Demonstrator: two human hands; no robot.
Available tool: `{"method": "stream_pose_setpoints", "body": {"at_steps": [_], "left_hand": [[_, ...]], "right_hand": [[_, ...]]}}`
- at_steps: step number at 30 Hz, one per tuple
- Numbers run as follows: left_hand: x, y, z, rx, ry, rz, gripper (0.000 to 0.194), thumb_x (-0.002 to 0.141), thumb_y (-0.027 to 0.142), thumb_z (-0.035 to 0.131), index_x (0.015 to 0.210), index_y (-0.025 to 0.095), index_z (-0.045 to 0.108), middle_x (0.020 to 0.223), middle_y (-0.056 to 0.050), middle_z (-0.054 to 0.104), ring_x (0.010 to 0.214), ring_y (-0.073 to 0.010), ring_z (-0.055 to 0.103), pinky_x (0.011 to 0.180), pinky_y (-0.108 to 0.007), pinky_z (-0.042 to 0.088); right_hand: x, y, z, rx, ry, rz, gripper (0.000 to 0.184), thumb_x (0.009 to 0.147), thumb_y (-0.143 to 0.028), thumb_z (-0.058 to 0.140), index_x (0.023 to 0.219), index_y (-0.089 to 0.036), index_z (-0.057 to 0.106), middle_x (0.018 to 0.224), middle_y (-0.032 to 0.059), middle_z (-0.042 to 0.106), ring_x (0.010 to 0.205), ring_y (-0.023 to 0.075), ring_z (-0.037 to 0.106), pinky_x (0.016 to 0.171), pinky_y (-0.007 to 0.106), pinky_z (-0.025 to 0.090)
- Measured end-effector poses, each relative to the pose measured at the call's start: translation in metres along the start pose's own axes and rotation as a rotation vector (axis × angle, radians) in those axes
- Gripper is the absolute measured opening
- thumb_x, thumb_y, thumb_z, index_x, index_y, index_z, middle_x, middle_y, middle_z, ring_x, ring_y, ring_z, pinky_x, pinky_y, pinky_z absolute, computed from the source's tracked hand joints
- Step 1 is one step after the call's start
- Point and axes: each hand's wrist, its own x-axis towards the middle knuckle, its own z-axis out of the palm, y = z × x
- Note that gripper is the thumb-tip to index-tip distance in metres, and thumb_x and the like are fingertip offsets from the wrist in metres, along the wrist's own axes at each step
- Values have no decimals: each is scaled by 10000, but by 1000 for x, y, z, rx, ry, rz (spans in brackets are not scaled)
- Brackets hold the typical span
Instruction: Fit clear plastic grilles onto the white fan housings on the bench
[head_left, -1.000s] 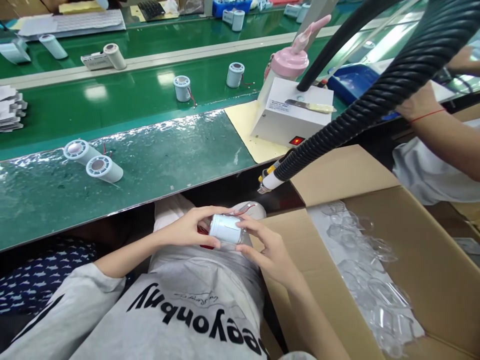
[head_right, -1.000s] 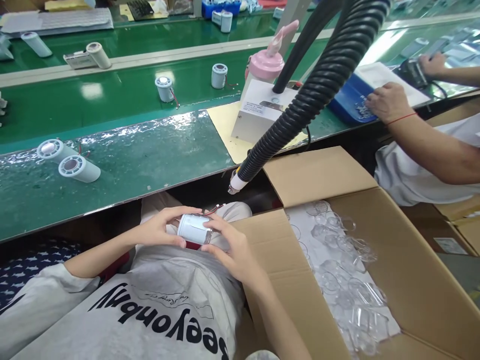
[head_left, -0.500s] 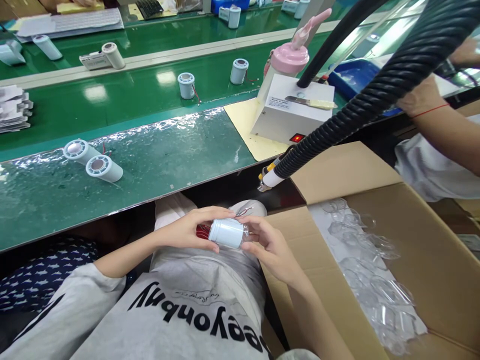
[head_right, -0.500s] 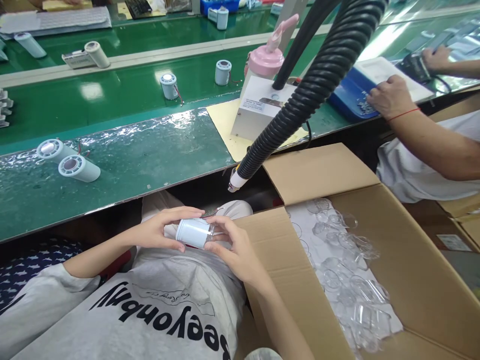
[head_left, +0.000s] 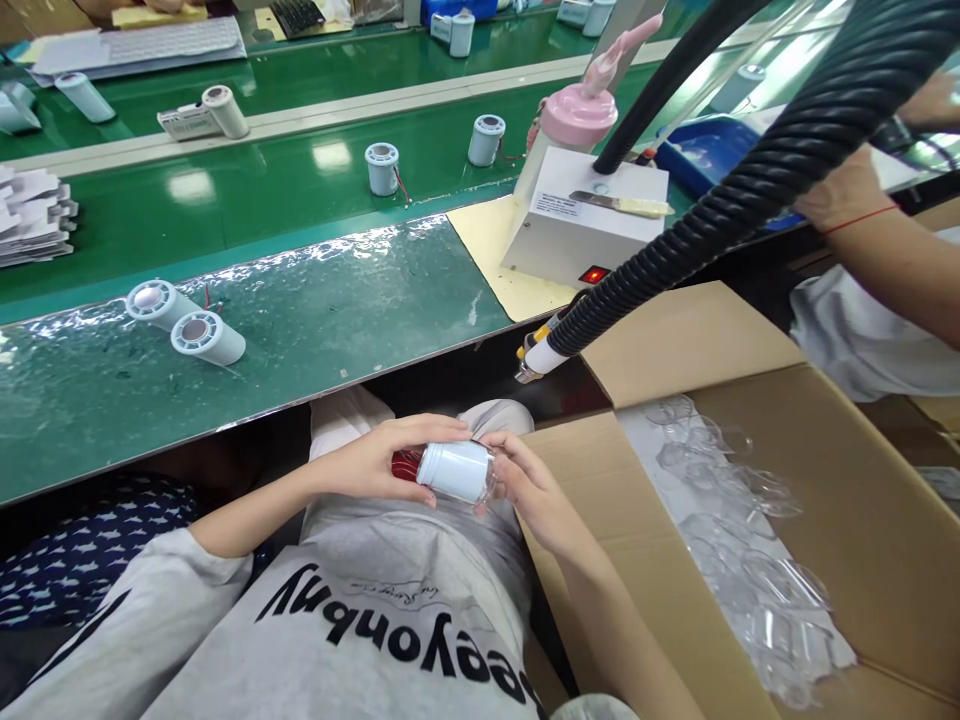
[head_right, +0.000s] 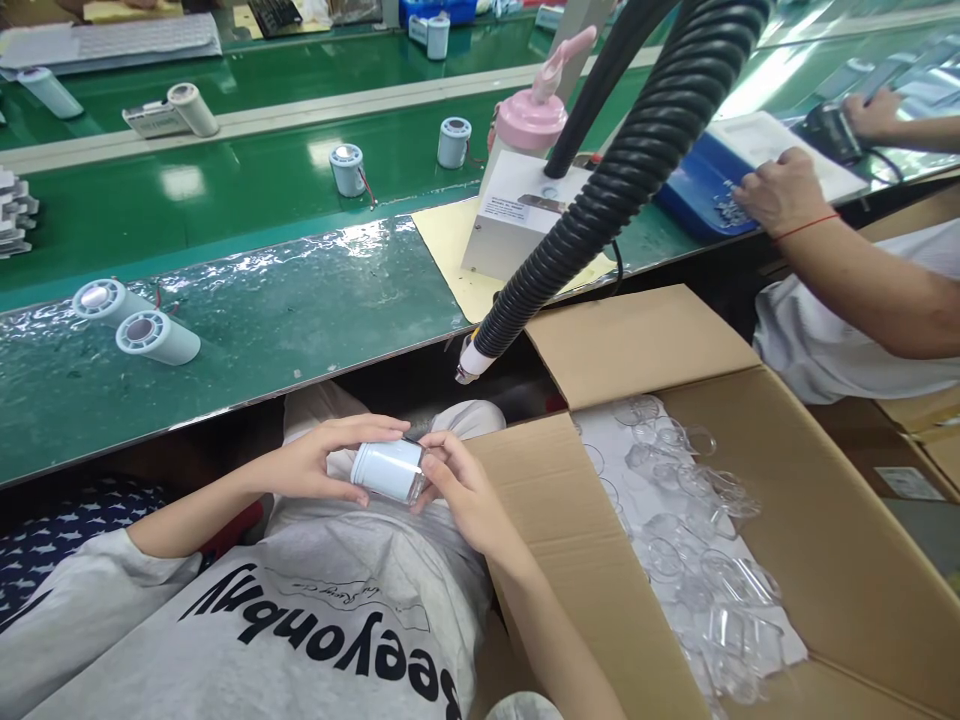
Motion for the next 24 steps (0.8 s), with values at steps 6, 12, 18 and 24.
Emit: {"method": "stream_pose_setpoints", "body": {"at_steps": [6, 12, 18, 24], "left_hand": [[-1, 0, 0, -23, -16, -14, 760, 777, 297, 833, 1470, 313, 519, 1509, -140, 539, 1386, -310, 524, 1161, -487, 410], [-1, 0, 0, -19, -12, 36, 783, 777, 314, 836, 1483, 332, 497, 1510, -133, 541, 1389, -299, 524, 1157, -478, 418], [-1, 0, 0, -32, -13, 29, 768, 771, 314, 839, 1468, 328, 516, 1507, -133, 542, 1374, -308, 536, 1150, -487, 418], [-1, 2, 0, -10, -15, 29, 692, 794, 261, 812, 1433, 313, 551, 1493, -138, 546, 1345, -306, 555, 1119, -467, 446]], "right_hand": [[3, 10, 2, 75, -20, 111, 582, 778, -760, 649, 948, -225, 498, 618, -28, 638, 478, 169, 648, 405, 246, 496], [4, 11, 6, 113, -33, 137, 618, 743, -803, 633, 886, -222, 476, 529, -42, 622, 415, 160, 616, 347, 218, 426], [5, 12, 11, 162, -37, 194, 618, 754, -803, 611, 914, -222, 474, 549, -37, 614, 392, 154, 592, 315, 209, 384], [6, 14, 14, 214, -71, 274, 683, 742, -838, 588, 990, -212, 471, 532, -27, 617, 355, 145, 552, 296, 194, 318]]}}
